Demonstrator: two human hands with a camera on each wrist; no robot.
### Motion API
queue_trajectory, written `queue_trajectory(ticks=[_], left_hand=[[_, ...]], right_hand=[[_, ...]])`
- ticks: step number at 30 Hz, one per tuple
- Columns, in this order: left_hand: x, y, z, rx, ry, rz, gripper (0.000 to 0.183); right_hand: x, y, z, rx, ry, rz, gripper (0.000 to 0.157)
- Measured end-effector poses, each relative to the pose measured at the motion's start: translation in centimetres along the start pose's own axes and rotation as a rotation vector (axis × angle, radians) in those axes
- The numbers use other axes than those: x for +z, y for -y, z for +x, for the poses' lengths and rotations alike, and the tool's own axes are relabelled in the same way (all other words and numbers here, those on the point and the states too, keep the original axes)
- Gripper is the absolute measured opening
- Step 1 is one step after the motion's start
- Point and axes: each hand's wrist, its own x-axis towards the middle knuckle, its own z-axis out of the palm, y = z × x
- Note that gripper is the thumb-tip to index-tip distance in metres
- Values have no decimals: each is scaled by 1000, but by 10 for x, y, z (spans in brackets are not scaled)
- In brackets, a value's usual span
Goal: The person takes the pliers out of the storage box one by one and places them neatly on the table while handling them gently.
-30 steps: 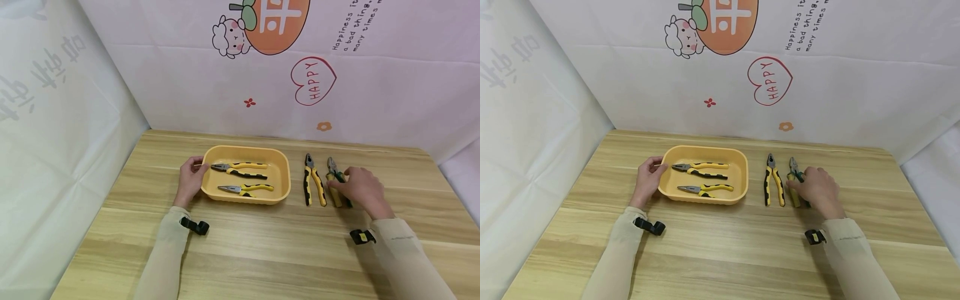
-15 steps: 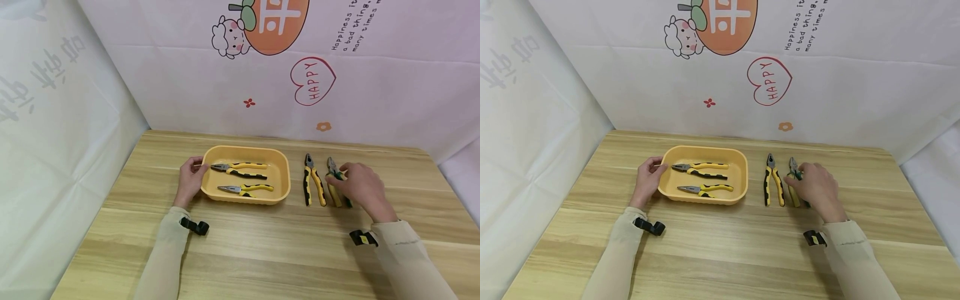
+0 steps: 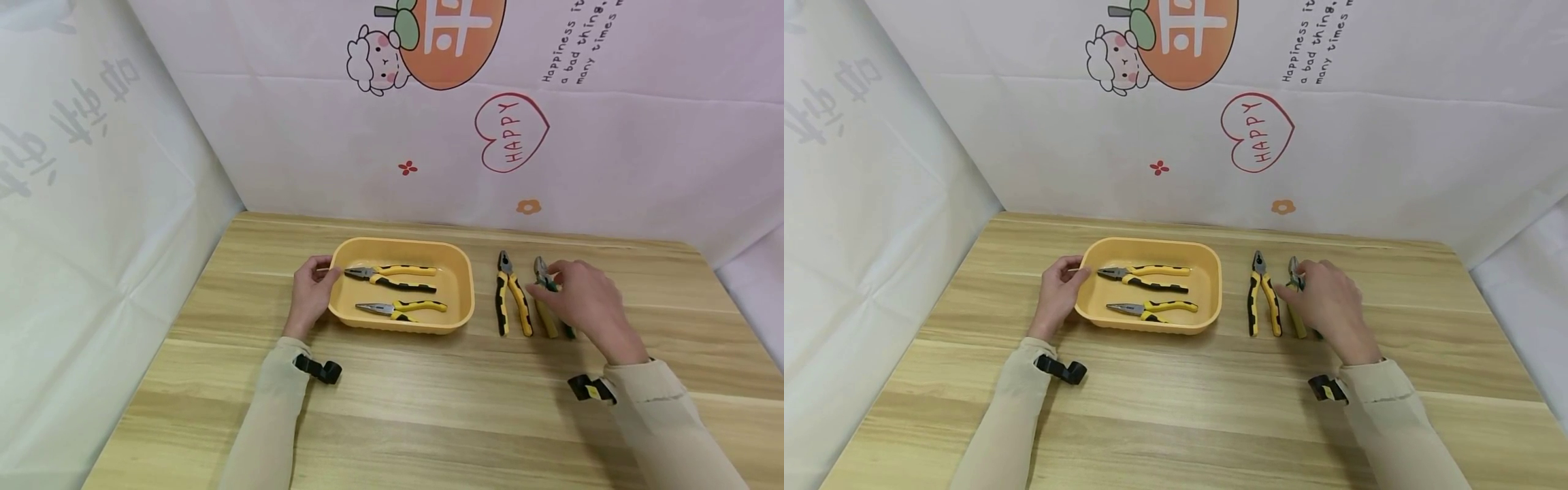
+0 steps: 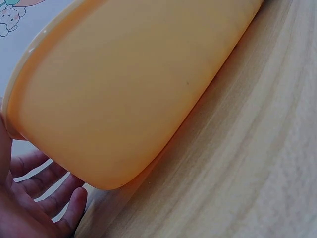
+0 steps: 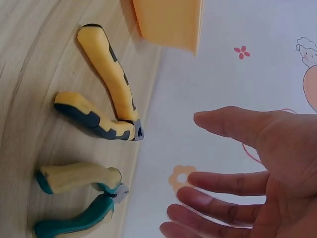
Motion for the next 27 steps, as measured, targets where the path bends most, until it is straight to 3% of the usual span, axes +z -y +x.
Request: queue_trajectory(ticks=[13, 27], left_hand=[[-1, 0, 1, -8, 12, -21, 29], [-1, 0, 1, -13, 10, -21, 29]], right_hand=[[-4, 21, 0, -56, -38, 12, 52], [-9, 42, -1, -122, -39, 18, 53]])
